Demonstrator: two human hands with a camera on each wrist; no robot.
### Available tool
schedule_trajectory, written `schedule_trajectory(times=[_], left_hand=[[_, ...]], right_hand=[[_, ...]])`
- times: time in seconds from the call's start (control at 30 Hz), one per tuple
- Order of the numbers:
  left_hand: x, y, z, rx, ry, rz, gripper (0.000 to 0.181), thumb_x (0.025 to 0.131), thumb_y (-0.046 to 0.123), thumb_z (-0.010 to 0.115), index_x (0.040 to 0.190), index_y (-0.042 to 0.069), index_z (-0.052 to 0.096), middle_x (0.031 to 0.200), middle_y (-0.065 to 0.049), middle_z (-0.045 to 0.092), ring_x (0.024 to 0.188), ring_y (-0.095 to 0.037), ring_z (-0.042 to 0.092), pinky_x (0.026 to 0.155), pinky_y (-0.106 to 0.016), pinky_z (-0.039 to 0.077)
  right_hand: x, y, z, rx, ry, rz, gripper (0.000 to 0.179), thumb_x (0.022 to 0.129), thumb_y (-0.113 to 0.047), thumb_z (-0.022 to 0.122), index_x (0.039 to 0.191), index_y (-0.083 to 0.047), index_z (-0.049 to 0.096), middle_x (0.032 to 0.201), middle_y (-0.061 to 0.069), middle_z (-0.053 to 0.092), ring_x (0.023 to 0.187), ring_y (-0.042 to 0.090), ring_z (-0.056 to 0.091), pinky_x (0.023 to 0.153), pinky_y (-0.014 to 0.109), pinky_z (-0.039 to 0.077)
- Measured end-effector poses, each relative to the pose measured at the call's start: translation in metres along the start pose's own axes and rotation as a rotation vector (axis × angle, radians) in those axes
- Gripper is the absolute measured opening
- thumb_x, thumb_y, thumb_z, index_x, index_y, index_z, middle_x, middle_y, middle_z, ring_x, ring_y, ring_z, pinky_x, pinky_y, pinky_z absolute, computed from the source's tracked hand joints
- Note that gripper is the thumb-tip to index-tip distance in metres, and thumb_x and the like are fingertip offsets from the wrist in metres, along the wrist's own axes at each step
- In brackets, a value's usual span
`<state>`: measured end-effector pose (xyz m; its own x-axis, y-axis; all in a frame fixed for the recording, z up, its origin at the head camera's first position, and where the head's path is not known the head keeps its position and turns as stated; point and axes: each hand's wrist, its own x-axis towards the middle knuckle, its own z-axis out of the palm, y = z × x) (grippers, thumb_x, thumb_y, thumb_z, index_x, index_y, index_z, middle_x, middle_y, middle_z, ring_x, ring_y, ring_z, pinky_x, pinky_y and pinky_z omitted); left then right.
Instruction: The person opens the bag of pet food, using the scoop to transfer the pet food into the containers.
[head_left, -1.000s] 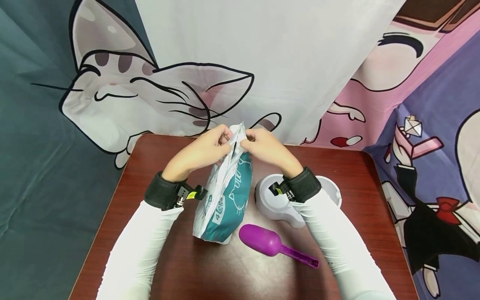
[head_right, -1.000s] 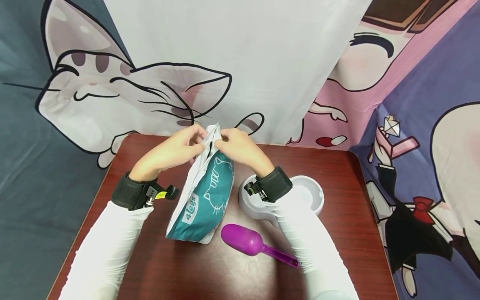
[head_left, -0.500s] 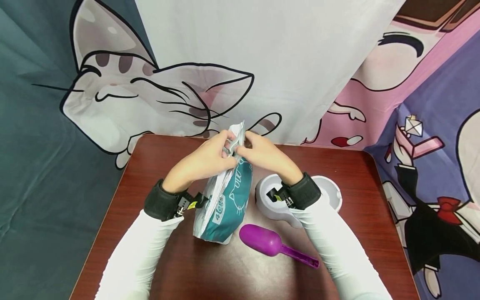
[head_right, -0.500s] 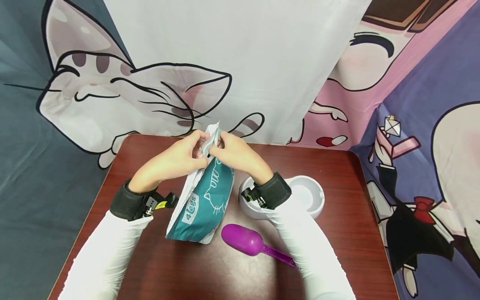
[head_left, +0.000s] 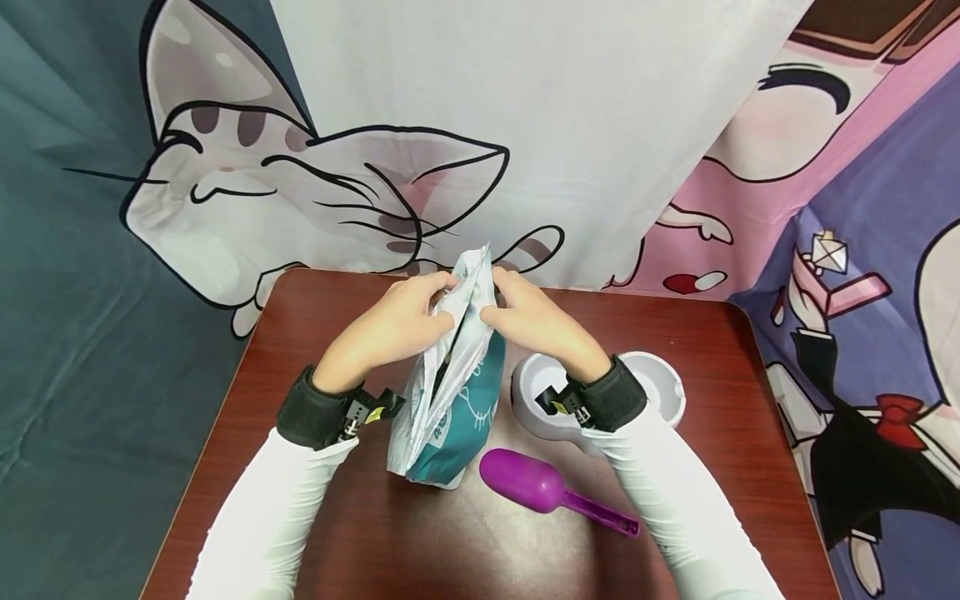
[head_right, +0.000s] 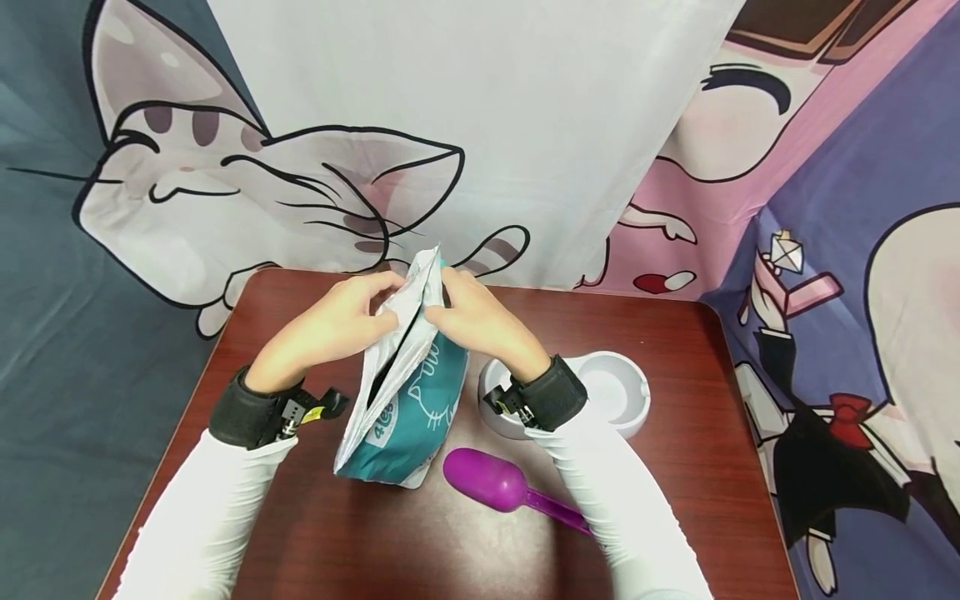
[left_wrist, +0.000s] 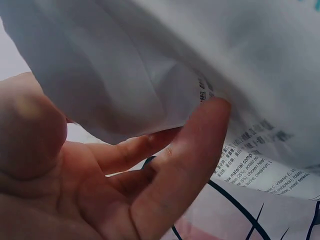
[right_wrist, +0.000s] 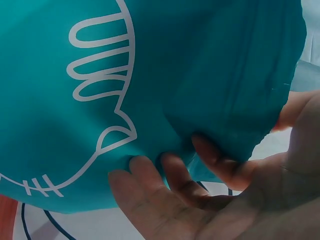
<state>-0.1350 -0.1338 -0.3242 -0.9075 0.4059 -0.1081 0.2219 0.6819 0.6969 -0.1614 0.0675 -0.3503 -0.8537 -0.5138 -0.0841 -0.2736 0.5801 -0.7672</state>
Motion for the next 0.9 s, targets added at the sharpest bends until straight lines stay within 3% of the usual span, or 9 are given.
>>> schedule_trajectory(times=[0.23,0.3,0.4,0.5,0.6,0.67,0.7,0.8,0.9], left_hand=[[-0.003,0.001,0.003,-0.01,0.052,0.016,0.042,0.086,0.004,0.05,0.127,0.004,0.06,0.077,-0.009,0.049,0.07,-0.022,0.046,0.058,-0.032,0.037],[-0.005,0.002,0.005,0.006,0.056,0.03,0.04,0.088,0.008,0.053,0.128,0.004,0.059,0.085,-0.01,0.055,0.075,-0.023,0.051,0.062,-0.033,0.044],[-0.01,0.005,0.007,0.005,0.006,0.057,0.051,0.089,0.015,0.057,0.138,0.003,0.049,0.116,-0.015,0.06,0.094,-0.025,0.058,0.079,-0.04,0.054],[-0.017,0.007,0.007,-0.036,-0.074,0.083,0.068,0.089,0.015,0.056,0.15,0.0,0.03,0.144,-0.019,0.045,0.109,-0.028,0.056,0.092,-0.047,0.051],[-0.02,0.007,0.009,-0.096,-0.124,0.082,0.071,0.09,0.011,0.05,0.154,0.002,0.019,0.147,-0.018,0.042,0.098,-0.023,0.059,0.085,-0.04,0.053],[-0.022,0.006,0.01,-0.122,-0.129,0.083,0.069,0.091,0.007,0.045,0.155,0.004,0.019,0.141,-0.02,0.047,0.082,-0.024,0.059,0.075,-0.039,0.053],[-0.022,0.005,0.01,-0.127,-0.124,0.081,0.067,0.092,0.006,0.043,0.155,0.006,0.02,0.141,-0.019,0.047,0.082,-0.023,0.058,0.075,-0.037,0.052],[-0.024,0.006,0.01,-0.135,-0.096,0.069,0.064,0.093,0.002,0.039,0.154,0.009,0.023,0.141,-0.019,0.047,0.092,-0.026,0.059,0.08,-0.042,0.052],[-0.024,0.008,0.011,-0.136,-0.073,0.068,0.064,0.094,-0.001,0.036,0.155,0.01,0.02,0.153,-0.017,0.037,0.125,-0.025,0.047,0.098,-0.047,0.046]], right_hand=[[-0.003,0.004,0.003,-0.002,0.058,-0.011,0.028,0.087,-0.015,0.053,0.113,-0.005,0.056,0.111,0.01,0.057,0.1,0.023,0.054,0.086,0.041,0.048],[-0.005,0.002,0.007,-0.019,0.091,0.012,0.032,0.09,-0.021,0.053,0.116,-0.004,0.056,0.12,0.013,0.055,0.109,0.024,0.051,0.091,0.042,0.048],[-0.01,-0.004,0.014,-0.033,0.114,0.037,0.052,0.093,-0.032,0.052,0.136,-0.002,0.047,0.145,0.019,0.04,0.135,0.026,0.035,0.106,0.046,0.041],[-0.015,-0.012,0.021,-0.004,0.083,0.042,0.071,0.092,-0.037,0.053,0.15,-0.004,0.028,0.159,0.02,0.018,0.145,0.028,0.019,0.113,0.048,0.033],[-0.017,-0.015,0.027,0.054,0.048,0.037,0.078,0.091,-0.033,0.051,0.156,-0.009,0.014,0.163,0.018,0.006,0.147,0.026,0.012,0.113,0.049,0.031],[-0.019,-0.016,0.03,0.083,0.047,0.024,0.079,0.089,-0.025,0.048,0.157,-0.01,0.01,0.163,0.015,0.003,0.148,0.024,0.005,0.115,0.049,0.027],[-0.02,-0.015,0.03,0.096,0.051,0.02,0.079,0.089,-0.021,0.047,0.157,-0.01,0.009,0.164,0.014,0.003,0.148,0.022,0.003,0.116,0.049,0.026],[-0.022,-0.014,0.03,0.114,0.044,0.022,0.077,0.089,-0.015,0.043,0.157,-0.008,0.006,0.164,0.014,-0.001,0.148,0.019,-0.001,0.118,0.048,0.02],[-0.025,-0.013,0.027,0.112,0.027,0.033,0.075,0.091,-0.012,0.04,0.156,-0.005,0.005,0.164,0.015,-0.003,0.147,0.02,0.002,0.118,0.046,0.02]])
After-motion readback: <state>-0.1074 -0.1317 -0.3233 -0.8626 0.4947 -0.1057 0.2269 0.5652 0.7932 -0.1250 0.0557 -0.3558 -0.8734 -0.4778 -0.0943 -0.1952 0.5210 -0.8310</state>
